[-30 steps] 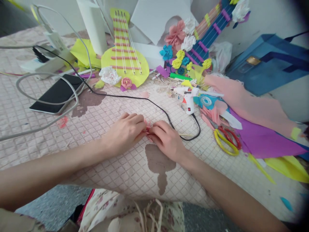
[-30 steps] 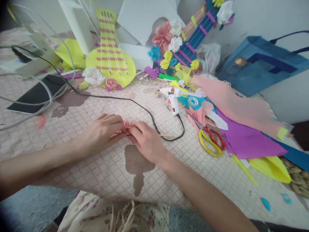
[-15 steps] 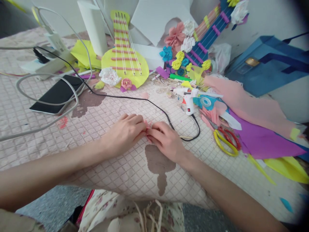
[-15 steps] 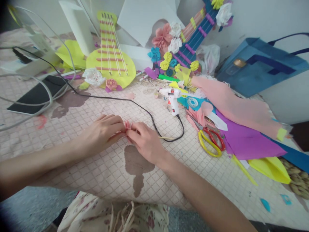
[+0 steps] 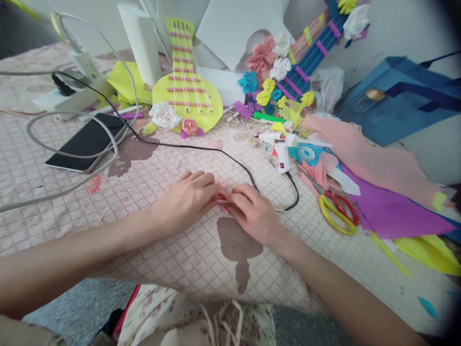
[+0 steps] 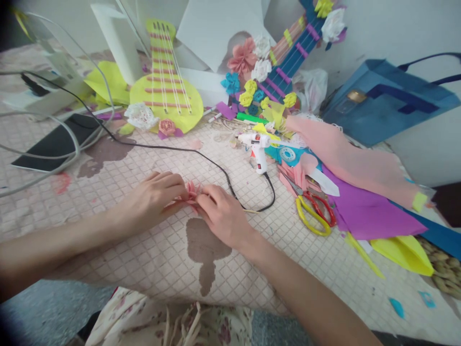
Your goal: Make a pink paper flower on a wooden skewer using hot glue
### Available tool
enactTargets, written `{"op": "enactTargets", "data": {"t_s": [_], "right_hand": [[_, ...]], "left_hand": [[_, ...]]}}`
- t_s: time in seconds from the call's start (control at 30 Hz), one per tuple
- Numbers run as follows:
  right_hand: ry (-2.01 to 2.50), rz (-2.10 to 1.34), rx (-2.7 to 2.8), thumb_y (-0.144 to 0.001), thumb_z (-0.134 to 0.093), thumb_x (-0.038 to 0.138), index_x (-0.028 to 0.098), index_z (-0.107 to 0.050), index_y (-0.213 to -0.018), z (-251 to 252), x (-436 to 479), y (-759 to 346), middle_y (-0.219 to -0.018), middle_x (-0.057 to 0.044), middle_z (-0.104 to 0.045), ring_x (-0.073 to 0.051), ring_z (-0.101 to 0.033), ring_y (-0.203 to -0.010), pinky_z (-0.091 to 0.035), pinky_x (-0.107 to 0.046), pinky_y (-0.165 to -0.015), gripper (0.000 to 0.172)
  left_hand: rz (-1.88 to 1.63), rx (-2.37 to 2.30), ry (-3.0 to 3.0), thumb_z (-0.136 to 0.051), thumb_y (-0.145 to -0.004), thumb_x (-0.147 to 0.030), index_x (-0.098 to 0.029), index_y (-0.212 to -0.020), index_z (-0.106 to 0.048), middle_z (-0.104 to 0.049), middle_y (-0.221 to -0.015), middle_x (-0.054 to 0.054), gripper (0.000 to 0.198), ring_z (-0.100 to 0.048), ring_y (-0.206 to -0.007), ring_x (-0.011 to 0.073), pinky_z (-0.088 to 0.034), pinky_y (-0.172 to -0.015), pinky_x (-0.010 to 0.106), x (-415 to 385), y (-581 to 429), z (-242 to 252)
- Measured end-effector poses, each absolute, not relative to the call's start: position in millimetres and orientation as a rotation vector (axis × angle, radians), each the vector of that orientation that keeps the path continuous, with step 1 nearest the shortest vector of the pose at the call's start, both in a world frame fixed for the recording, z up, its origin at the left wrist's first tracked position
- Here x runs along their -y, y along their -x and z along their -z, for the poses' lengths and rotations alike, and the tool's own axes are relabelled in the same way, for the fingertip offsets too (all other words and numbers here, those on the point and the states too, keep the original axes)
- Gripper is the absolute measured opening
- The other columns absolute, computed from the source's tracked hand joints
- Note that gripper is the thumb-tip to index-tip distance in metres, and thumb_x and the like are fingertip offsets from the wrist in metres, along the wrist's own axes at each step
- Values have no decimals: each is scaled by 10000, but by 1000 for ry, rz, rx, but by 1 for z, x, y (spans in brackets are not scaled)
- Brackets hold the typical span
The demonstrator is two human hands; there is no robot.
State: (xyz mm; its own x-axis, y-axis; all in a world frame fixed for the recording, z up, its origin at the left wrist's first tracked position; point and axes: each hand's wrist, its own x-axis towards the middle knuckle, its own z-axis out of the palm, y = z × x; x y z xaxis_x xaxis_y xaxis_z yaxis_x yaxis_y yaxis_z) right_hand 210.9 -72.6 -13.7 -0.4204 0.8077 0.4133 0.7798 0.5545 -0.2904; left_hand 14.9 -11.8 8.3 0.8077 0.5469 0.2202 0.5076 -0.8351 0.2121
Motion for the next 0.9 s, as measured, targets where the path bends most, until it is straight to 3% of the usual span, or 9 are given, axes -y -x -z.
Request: {"op": "enactTargets", "data": {"t_s": [0.3,0.53,0.73,0.9], "right_hand": [[1421,-139,2332,-908,-470,182,184,-560,-857,10,83,-234,-897,-50,-581,-155,-568,-813,-484,-284,-701,103],[1483,-53,2319,-899,-479,173,193,-568,-879,3,104,-273,-906,-51,-591,-153,-577,-831,-478,-285,-736,94],[1786,145,1904,-869,-508,240,206,-569,-825,6,120,-316,-809,-25,-598,-133,-565,-679,-456,-263,-610,82],[2056,207,1685,-816,-524,294,201,-588,-797,11,120,-343,-693,-16,-607,-162,-563,-632,-435,-295,-620,114]], "left_hand": [[-409,-834,-2833,-520,-907,-280,-139,-793,-595,-563,-840,38,197,-527,-786,163,-384,-715,307,11,-14,-9],[-389,-841,-2807,-499,-918,-277,-150,-804,-583,-562,-860,36,190,-532,-814,174,-385,-742,331,10,-14,-8],[-387,-816,-2793,-479,-920,-240,-155,-785,-567,-551,-851,31,182,-528,-789,168,-390,-739,333,11,-12,-10],[-407,-824,-2796,-473,-919,-250,-160,-799,-557,-548,-843,31,172,-525,-797,175,-394,-756,343,9,-12,-9]]}}
